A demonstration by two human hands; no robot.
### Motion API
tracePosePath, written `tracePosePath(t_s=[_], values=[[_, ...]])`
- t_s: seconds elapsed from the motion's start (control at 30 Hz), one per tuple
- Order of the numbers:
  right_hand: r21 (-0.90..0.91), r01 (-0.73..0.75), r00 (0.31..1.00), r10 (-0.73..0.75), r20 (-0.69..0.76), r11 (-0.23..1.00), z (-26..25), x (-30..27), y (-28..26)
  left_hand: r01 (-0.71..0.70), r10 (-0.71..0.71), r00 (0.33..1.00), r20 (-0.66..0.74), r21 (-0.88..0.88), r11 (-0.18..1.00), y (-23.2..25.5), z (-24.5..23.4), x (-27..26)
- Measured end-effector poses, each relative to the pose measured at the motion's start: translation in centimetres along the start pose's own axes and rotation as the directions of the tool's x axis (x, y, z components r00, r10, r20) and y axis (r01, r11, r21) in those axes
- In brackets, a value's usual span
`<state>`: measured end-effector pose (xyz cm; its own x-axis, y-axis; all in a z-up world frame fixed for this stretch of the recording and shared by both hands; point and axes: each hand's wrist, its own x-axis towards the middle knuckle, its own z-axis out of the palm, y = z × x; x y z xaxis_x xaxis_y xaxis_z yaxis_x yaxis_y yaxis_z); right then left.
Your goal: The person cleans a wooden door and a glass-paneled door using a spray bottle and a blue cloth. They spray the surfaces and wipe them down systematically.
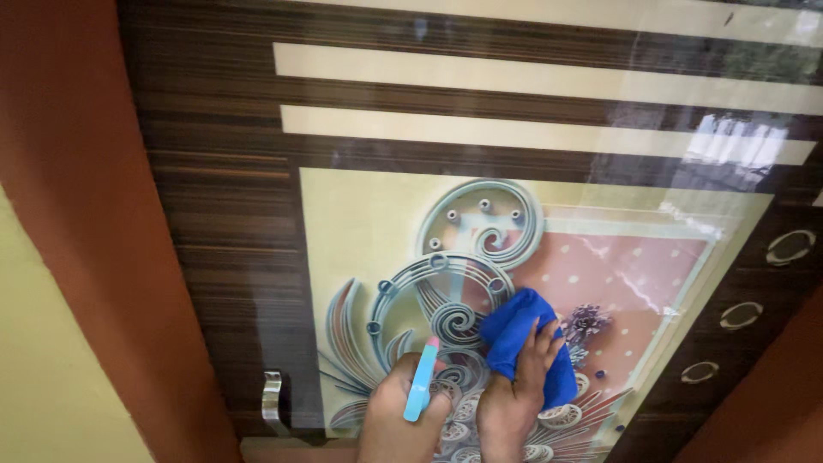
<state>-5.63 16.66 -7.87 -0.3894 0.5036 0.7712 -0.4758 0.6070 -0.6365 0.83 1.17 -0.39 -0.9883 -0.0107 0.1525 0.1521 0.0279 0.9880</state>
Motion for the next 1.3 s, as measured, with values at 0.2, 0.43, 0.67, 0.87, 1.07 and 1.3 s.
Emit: tracePosePath(t_s=[0.2,0.43,0.67,0.87,1.07,1.3], values=[[-0.083,0.132,0.991,-0.133,0.002,0.988,2.0,-1.3,-2.4,0.043,-0.043,0.999,0.010,0.048,0.998,0.3,-3.6,0.0],[-0.086,0.102,0.994,-0.099,0.036,0.991,4.2,-2.7,-5.1,-0.094,0.096,0.995,-0.035,0.052,0.994,-0.5,-6.7,1.0],[-0.137,0.178,0.981,-0.165,0.102,0.974,5.8,-4.4,-7.4,-0.197,0.199,0.979,-0.035,0.043,0.979,-3.5,-8.9,2.4],[-0.185,0.241,0.962,-0.209,0.179,0.953,6.1,-5.8,-6.9,-0.010,0.012,0.999,-0.033,0.041,0.999,-2.1,-9.8,2.0],[-0.207,0.293,0.943,-0.246,0.225,0.933,5.8,-6.3,-5.5,-0.045,0.048,0.998,-0.042,0.059,0.997,-1.4,-10.1,1.9],[-0.173,0.208,0.976,-0.192,0.104,0.963,5.7,-7.0,-4.7,-0.046,0.049,0.998,-0.031,0.096,0.994,-4.2,-10.1,2.7]])
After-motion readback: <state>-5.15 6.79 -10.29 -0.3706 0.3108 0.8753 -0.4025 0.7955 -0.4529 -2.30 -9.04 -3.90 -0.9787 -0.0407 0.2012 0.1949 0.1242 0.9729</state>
